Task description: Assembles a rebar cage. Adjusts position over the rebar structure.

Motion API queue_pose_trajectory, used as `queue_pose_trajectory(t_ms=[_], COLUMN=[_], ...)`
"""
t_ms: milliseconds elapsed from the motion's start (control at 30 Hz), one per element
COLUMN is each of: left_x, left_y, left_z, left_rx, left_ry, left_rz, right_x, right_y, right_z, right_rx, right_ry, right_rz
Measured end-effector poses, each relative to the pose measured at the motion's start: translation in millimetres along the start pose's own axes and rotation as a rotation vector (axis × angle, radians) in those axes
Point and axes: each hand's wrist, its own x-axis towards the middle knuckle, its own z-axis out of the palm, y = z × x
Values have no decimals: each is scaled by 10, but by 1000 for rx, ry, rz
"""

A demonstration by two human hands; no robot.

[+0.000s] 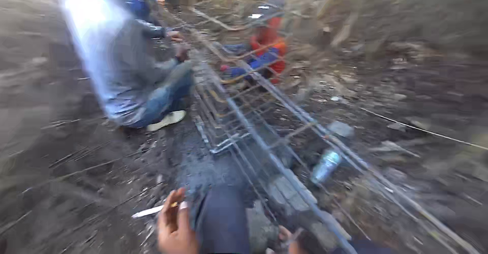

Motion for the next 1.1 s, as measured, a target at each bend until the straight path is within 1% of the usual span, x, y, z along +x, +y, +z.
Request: queue_pose_trajectory(t_ms=[133, 233, 300, 333, 400, 433, 500, 533, 633, 700, 767, 833, 867, 933, 1000, 1100], left_x=[81, 98, 69, 35, -50, -89, -138, -143, -151, -178, -189, -165, -152, -150, -203, -497], left_y=[236, 414, 497, 544, 633, 671, 696, 685, 546, 400, 298, 248, 231, 218, 253, 397], left_z=[349, 701, 945, 1060, 1290, 1401, 1592, 1674, 1859, 1968, 2036, 2022, 1994, 1971, 1977, 2020], left_rx=[-148, -211, -262, -289, -343, -357, -368, -375, -358, -315, -237, -146, -113, -105, -133, -220], left_ry=[-193, -296, -387, -447, -608, -696, -830, -865, -880, -908, -960, -1021, -1049, -1076, -1085, -1092], left_rz=[118, 229, 302, 324, 331, 335, 373, 399, 444, 471, 512, 570, 595, 641, 674, 646], right_x=[-22, -5, 14, 33, 106, 134, 171, 204, 309, 368, 407, 451, 476, 496, 483, 523], right_y=[-97, -94, -101, -111, -123, -123, -120, -136, -274, -334, -396, -475, -497, -590, -686, -735], right_z=[-20, -46, -24, 19, 120, 170, 250, 251, 156, 135, 133, 82, 53, -41, -147, -259], right_rx=[-16, -2, 6, 14, 48, 73, 108, 115, 134, 184, 298, 406, 431, 422, 424, 488], right_ry=[-6, 21, 51, 63, 71, 76, 154, 198, 290, 337, 424, 517, 536, 514, 446, 364], right_rz=[82, 49, -52, -136, -313, -373, -470, -507, -567, -564, -490, -394, -380, -337, -244, -215])
